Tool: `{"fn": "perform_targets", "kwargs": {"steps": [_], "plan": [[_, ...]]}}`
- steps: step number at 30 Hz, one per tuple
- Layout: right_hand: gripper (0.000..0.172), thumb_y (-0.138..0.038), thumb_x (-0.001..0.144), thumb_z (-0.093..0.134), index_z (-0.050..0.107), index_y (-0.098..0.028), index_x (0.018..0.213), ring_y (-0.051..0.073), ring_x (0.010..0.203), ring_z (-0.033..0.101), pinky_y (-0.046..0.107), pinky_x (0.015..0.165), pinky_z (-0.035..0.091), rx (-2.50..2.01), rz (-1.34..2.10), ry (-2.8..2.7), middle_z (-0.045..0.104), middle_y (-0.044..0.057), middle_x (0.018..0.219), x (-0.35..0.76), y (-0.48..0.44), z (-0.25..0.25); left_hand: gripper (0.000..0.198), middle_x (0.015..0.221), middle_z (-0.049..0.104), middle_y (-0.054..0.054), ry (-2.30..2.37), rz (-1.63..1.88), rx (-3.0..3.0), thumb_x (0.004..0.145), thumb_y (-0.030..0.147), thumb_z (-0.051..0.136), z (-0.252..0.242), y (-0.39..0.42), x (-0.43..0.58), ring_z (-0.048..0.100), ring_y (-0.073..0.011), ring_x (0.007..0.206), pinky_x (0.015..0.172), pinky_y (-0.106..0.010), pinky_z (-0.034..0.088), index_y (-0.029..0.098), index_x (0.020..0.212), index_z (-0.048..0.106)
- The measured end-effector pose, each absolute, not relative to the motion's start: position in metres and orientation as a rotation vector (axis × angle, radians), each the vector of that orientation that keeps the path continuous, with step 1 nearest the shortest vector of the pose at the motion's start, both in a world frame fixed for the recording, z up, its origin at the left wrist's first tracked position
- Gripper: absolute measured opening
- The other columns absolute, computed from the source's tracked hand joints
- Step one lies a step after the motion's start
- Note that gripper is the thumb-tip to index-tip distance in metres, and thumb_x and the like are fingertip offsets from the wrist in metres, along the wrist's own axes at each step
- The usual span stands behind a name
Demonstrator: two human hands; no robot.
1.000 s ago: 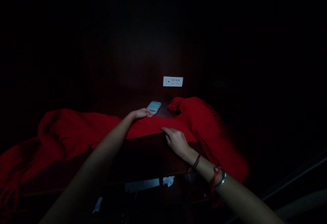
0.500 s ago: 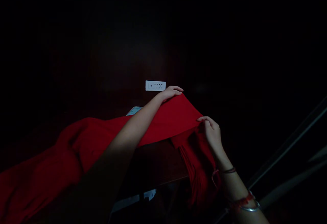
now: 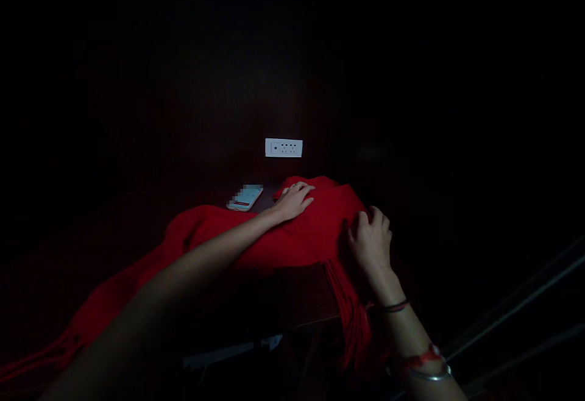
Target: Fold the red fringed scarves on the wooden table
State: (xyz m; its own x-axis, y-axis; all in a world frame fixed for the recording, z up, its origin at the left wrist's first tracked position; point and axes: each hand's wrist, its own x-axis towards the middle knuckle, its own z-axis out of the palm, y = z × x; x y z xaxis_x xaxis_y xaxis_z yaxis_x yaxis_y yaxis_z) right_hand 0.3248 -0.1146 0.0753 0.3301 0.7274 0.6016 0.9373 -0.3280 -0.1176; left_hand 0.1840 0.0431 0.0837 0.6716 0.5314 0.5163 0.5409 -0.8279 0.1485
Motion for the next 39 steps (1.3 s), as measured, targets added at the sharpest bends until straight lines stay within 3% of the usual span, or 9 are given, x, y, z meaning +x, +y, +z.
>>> {"fn": "perform_targets", "kwargs": {"steps": [9, 13, 16, 20, 25, 28, 31, 36, 39], "plan": [[0.050, -0.042, 0.080, 0.034, 0.034, -0.015, 0.123, 0.025, 0.118, 0.024, 0.044, 0.094, 0.023, -1.548, -0.158, -2.364, 0.029, 0.013, 0.130, 0.211, -0.060, 0.062, 0.079, 0.135, 0.014, -0.016, -2.050, -0.311, -2.297, 0.066, 0.063, 0.038, 0.062, -0.033, -0.039, 0.011, -0.0393, 0.120, 0.086, -0.053, 0.023, 0.022, 0.130, 0.016], [0.065, -0.058, 0.076, 0.026, 0.017, -0.023, 0.131, 0.030, 0.122, 0.013, 0.054, 0.092, 0.016, -1.628, 0.141, -2.533, 0.019, 0.009, 0.136, 0.201, -0.043, 0.030, 0.095, 0.130, 0.025, -0.019, -2.158, -0.221, -2.344, 0.058, 0.061, 0.050, 0.047, -0.070, -0.082, 0.025, -0.0380, 0.116, 0.083, -0.047, 0.031, 0.019, 0.132, 0.008], [0.065, -0.058, 0.077, 0.020, 0.013, -0.024, 0.131, 0.028, 0.123, 0.011, 0.053, 0.094, 0.014, -1.687, 0.242, -2.518, 0.015, 0.007, 0.137, 0.210, -0.035, 0.014, 0.067, 0.115, 0.048, -0.013, -2.086, -0.248, -2.535, 0.069, 0.043, 0.048, 0.039, -0.074, -0.095, 0.046, -0.0266, 0.101, 0.080, -0.033, 0.037, 0.017, 0.127, 0.027], [0.052, -0.044, 0.083, 0.025, 0.022, -0.021, 0.130, 0.025, 0.123, 0.016, 0.047, 0.096, 0.017, -1.680, 0.121, -2.479, 0.021, 0.007, 0.135, 0.224, -0.030, 0.008, 0.032, 0.096, 0.058, -0.006, -1.996, -0.347, -2.462, 0.075, 0.021, 0.040, 0.062, -0.050, -0.120, 0.052, -0.0198, 0.091, 0.079, -0.027, 0.038, 0.017, 0.103, 0.054], [0.038, -0.024, 0.085, 0.026, 0.044, -0.008, 0.115, 0.017, 0.106, 0.045, 0.027, 0.088, 0.033, -1.600, -0.016, -2.378, 0.049, 0.015, 0.115, 0.238, -0.030, 0.012, 0.033, 0.111, 0.045, -0.012, -2.155, -0.429, -1.770, 0.080, 0.021, 0.031, 0.121, -0.013, -0.179, 0.045, -0.0274, 0.097, 0.077, -0.039, 0.037, 0.014, 0.107, 0.050], [0.033, -0.022, 0.085, 0.028, 0.053, -0.008, 0.101, 0.017, 0.089, 0.055, 0.025, 0.077, 0.039, -1.712, 0.048, -2.358, 0.060, 0.015, 0.095, 0.245, -0.030, 0.020, 0.034, 0.121, 0.034, -0.015, -2.216, -0.290, -1.530, 0.082, 0.021, 0.029, 0.132, -0.001, -0.184, 0.031, -0.0335, 0.110, 0.085, -0.050, 0.026, 0.008, 0.104, 0.052], [0.030, -0.017, 0.079, 0.039, 0.052, -0.007, 0.104, 0.019, 0.096, 0.052, 0.026, 0.082, 0.037, -1.688, 0.070, -2.426, 0.056, 0.016, 0.103, 0.244, -0.027, 0.036, 0.039, 0.134, 0.014, -0.014, -2.267, -0.205, -1.824, 0.079, 0.028, 0.038, 0.112, 0.004, -0.147, 0.010, -0.0365, 0.120, 0.090, -0.054, 0.016, 0.015, 0.116, 0.043], [0.064, -0.029, 0.071, 0.052, 0.026, -0.008, 0.126, 0.019, 0.116, 0.032, 0.031, 0.094, 0.028, -1.349, 0.084, -2.472, 0.032, 0.014, 0.129, 0.220, -0.017, 0.058, 0.070, 0.136, 0.014, -0.010, -1.905, 0.004, -2.847, 0.070, 0.049, 0.046, 0.055, 0.007, -0.084, 0.014, -0.0269, 0.123, 0.095, -0.043, 0.017, 0.022, 0.129, 0.020], [0.052, -0.023, 0.073, 0.049, 0.035, -0.010, 0.122, 0.019, 0.109, 0.041, 0.030, 0.089, 0.033, -1.374, 0.044, -2.460, 0.043, 0.013, 0.121, 0.204, -0.006, 0.058, 0.084, 0.136, 0.016, -0.011, -1.732, -0.128, -3.052, 0.064, 0.050, 0.052, 0.035, 0.014, -0.086, 0.018, -0.0238, 0.122, 0.096, -0.035, 0.019, 0.018, 0.131, 0.013]]}}
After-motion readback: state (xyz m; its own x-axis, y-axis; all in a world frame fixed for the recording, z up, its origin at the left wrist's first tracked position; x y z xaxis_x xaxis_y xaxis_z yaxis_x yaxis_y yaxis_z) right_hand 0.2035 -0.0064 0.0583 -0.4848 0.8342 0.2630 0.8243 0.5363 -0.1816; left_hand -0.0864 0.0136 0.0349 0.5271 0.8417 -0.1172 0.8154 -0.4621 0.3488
